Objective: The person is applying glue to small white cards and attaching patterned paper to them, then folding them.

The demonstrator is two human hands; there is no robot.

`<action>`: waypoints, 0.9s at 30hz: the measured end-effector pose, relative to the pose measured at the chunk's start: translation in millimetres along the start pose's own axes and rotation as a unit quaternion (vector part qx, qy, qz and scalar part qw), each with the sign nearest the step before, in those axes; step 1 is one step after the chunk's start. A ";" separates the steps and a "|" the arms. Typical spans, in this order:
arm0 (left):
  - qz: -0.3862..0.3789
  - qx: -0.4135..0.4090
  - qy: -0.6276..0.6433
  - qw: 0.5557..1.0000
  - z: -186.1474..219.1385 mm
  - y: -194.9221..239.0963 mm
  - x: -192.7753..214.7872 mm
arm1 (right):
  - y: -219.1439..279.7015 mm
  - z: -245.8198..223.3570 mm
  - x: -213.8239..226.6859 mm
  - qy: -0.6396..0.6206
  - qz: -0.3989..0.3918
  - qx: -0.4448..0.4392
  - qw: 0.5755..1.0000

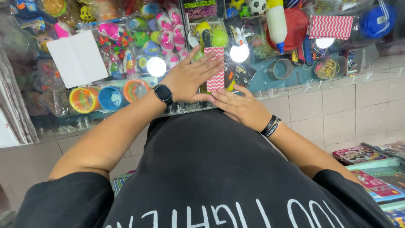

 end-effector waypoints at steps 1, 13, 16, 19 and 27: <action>-0.001 -0.002 -0.001 1.000 -7.7 -8.1 7.3 | -3.0 2.1 4.2 0.001 0.002 -0.002 1.000; -0.026 0.141 -0.042 0.989 -28.8 -31.1 23.1 | -2.9 6.4 18.8 -0.206 0.138 -0.075 0.966; 0.001 0.209 -0.019 0.978 -35.5 -24.6 25.3 | -7.4 19.0 26.2 -0.294 0.195 -0.206 0.913; 0.046 0.216 -0.020 0.975 -38.9 -18.3 22.5 | -17.8 24.3 34.9 -0.164 0.205 -0.116 0.958; 0.113 0.213 0.023 0.970 -34.0 -9.6 31.9 | -54.6 49.3 23.3 0.117 0.017 0.010 0.993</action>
Point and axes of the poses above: each hand's wrist, its own y-axis away from the middle knuckle, its own x-axis out of the back of the hand, z = x × y, the point moved 5 cm from there along -y, towards the middle knuckle, and after that the axes turned 8 degrees about y, right-handed, at the moved point
